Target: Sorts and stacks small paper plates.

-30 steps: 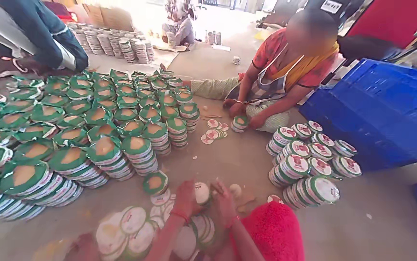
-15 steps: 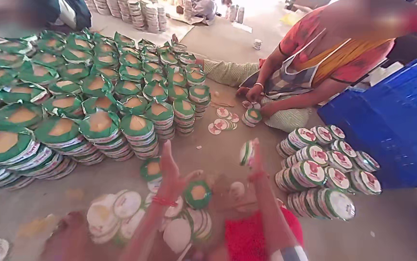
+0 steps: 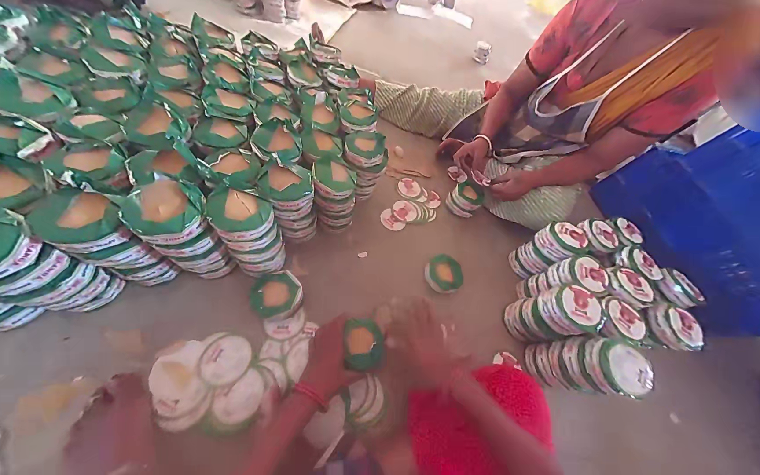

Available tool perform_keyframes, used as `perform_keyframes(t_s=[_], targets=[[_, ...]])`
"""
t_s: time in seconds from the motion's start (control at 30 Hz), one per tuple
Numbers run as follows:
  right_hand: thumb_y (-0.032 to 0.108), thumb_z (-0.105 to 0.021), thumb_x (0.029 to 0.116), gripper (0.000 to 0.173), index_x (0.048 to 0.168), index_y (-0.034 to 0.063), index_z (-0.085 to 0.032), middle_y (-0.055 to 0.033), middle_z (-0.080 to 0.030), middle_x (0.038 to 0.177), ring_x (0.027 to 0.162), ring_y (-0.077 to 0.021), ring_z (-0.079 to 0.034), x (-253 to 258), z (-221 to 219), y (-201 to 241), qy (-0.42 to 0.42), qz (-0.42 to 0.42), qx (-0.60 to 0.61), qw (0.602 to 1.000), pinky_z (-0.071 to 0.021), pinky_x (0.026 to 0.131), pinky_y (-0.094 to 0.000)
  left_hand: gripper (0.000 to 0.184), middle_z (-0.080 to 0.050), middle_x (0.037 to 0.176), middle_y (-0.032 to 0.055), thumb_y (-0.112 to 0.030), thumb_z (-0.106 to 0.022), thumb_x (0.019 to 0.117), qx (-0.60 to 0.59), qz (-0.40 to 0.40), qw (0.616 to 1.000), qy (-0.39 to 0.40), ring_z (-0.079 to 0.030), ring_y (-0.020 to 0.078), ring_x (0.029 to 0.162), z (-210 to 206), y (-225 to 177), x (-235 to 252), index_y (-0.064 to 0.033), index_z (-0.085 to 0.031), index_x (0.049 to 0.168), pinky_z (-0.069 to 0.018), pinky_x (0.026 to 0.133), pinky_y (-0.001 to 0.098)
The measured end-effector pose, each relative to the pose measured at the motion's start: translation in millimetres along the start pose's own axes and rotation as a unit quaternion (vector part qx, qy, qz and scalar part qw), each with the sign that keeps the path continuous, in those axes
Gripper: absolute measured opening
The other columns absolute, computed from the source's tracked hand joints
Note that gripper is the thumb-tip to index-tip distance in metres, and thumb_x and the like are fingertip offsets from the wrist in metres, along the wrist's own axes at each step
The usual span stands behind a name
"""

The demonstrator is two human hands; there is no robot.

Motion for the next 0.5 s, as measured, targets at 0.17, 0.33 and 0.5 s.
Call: perform_keyframes(t_s=[0.17,0.33,0.5], targets=[[0.066,-0.061,0.0878,0.091,0.159,0.013,-0.039,-0.019,-0.021,0.169,0.155,-0.0474,-0.012,-68.6,-37.0,44.0,0.041,0.03,-0.049,0.998,-0.012,0.118,-0.0744,0.118,-0.045,0.151,0.0287,-0.031,-0.095,0.0624,-0.048,-0.002,0.995,-0.092,-0.041,0.0498,0.139,-2.5,3.2,-13.2,0.005,-0.032,0.155,-0.0327,0.111,0.0675],[0.068,-0.062,0.0877,0.095,0.162,0.0182,-0.032,-0.01,-0.01,0.173,0.159,-0.0385,-0.003,-64.0,-53.5,55.6,0.13,0.023,-0.109,0.985,-0.0039,0.121,-0.0708,0.122,-0.047,0.15,0.0255,-0.031,-0.095,0.0602,-0.093,0.0,0.987,-0.132,-0.045,0.047,0.136,-5.1,8.2,-16.7,0.0018,-0.028,0.157,-0.0382,0.11,0.0619],[0.065,-0.062,0.0887,0.076,0.152,0.0237,-0.052,-0.0066,-0.03,0.168,0.157,-0.0421,-0.014,-73.9,-56.2,71.0,0.069,0.083,-0.074,0.991,-0.0106,0.119,-0.0722,0.117,-0.034,0.157,0.0311,-0.017,-0.095,0.06,-0.113,-0.025,0.984,-0.132,-0.034,0.0489,0.145,-1.2,8.4,-18.6,0.0058,-0.03,0.155,-0.0303,0.119,0.057]])
Point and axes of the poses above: each hand's wrist, its own x-axis towards the middle knuckle, its own z-axis out of the back of the hand, y = z × x, the point moved 10 cm from there along x, towards the middle knuckle
